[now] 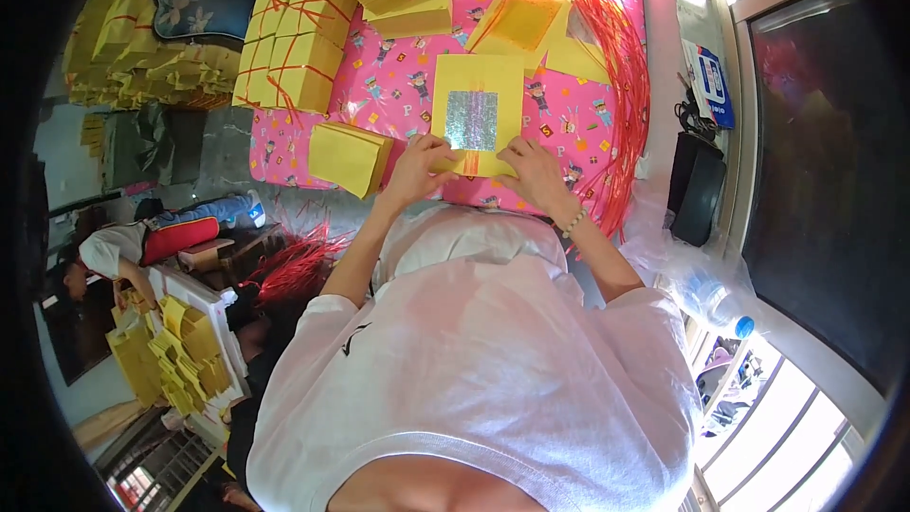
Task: Stacking and organizing yellow paper bundles tied with red ribbons.
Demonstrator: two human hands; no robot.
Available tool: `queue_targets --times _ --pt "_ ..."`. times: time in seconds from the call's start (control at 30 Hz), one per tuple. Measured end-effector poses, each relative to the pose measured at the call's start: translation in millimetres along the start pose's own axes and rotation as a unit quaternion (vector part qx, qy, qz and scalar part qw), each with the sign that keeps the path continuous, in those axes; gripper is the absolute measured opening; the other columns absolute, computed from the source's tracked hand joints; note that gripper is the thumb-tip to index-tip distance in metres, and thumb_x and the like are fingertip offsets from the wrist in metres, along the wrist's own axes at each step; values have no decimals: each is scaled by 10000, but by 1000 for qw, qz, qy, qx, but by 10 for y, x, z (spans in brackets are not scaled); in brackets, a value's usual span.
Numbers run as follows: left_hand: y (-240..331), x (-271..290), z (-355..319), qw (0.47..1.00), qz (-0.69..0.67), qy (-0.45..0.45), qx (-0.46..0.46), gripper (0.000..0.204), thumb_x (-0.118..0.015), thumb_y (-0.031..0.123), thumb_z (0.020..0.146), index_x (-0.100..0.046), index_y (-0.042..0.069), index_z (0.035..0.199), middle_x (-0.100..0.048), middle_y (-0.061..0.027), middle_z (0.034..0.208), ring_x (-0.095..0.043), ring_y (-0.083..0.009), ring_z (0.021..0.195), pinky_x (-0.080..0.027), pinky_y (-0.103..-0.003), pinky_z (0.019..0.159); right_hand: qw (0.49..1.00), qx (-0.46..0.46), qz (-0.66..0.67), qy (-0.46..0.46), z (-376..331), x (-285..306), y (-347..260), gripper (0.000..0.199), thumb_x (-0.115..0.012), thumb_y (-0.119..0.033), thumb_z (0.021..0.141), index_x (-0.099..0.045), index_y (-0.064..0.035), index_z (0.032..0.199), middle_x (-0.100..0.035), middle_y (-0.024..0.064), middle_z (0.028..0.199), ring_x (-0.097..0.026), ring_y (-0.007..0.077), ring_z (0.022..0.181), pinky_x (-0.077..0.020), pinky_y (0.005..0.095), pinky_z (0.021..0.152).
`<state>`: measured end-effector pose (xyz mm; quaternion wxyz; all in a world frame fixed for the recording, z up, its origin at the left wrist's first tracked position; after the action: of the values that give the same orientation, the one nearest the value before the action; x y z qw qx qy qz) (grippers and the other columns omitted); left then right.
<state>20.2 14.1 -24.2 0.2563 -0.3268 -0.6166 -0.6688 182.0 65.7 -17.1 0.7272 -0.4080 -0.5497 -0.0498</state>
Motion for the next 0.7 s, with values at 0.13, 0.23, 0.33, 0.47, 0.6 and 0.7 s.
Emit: queue_targets --times 0.13,0.23,0.33,0.47,0.6,0.7 --pt "-129 2 18 998 -63 14 8 166 -740 182 699 -687 116 842 -589 -70 948 -533 -275 937 -445 -373 826 999 6 36 -15 45 25 18 167 -707 -202 728 -665 -82 838 -571 56 890 -567 248 850 -473 380 733" --pt "-174 15 55 996 -78 33 12 143 -768 183 677 -704 97 772 -608 -59 924 -553 -257 898 -443 -353 802 997 -14 75 -22 88 39 61 122 -687 -189 757 -687 -81 815 -585 61 870 -580 248 821 -477 377 710" --pt "-252 -37 91 994 -99 19 32 115 -739 204 703 -711 105 755 -609 -70 896 -547 -262 912 -432 -385 816 993 -35 110 -34 108 8 132 120 -676 -183 779 -691 -76 831 -587 68 869 -584 249 817 -476 371 702" --pt "-354 -87 95 990 -130 21 57 127 -743 213 692 -713 95 730 -614 -76 885 -555 -268 891 -429 -388 816 991 -50 119 -45 130 1 138 132 -676 -193 788 -690 -69 832 -582 76 860 -585 249 821 -471 364 707" --pt "-383 -107 104 988 -137 21 64 136 -743 214 688 -713 86 722 -616 -81 878 -559 -270 876 -433 -385 811 989 -57 132 -43 129 -75 226 140 -679 -202 788 -690 -70 832 -579 80 854 -583 252 819 -468 364 708" --pt "-384 -118 110 992 -115 17 51 110 -744 167 715 -706 74 760 -604 -47 875 -572 -177 784 -459 -300 623 988 -67 127 -51 135 -71 224 144 -676 -207 792 -687 -69 827 -578 80 852 -583 253 811 -467 369 701"
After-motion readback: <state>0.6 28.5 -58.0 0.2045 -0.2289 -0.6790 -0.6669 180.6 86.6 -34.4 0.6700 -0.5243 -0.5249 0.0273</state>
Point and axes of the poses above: each hand's wrist, its own z-axis towards the middle knuckle, its own x-axis out of the back of the hand, y = z × x, the point moved 9 cm from there along z, towards the middle knuckle
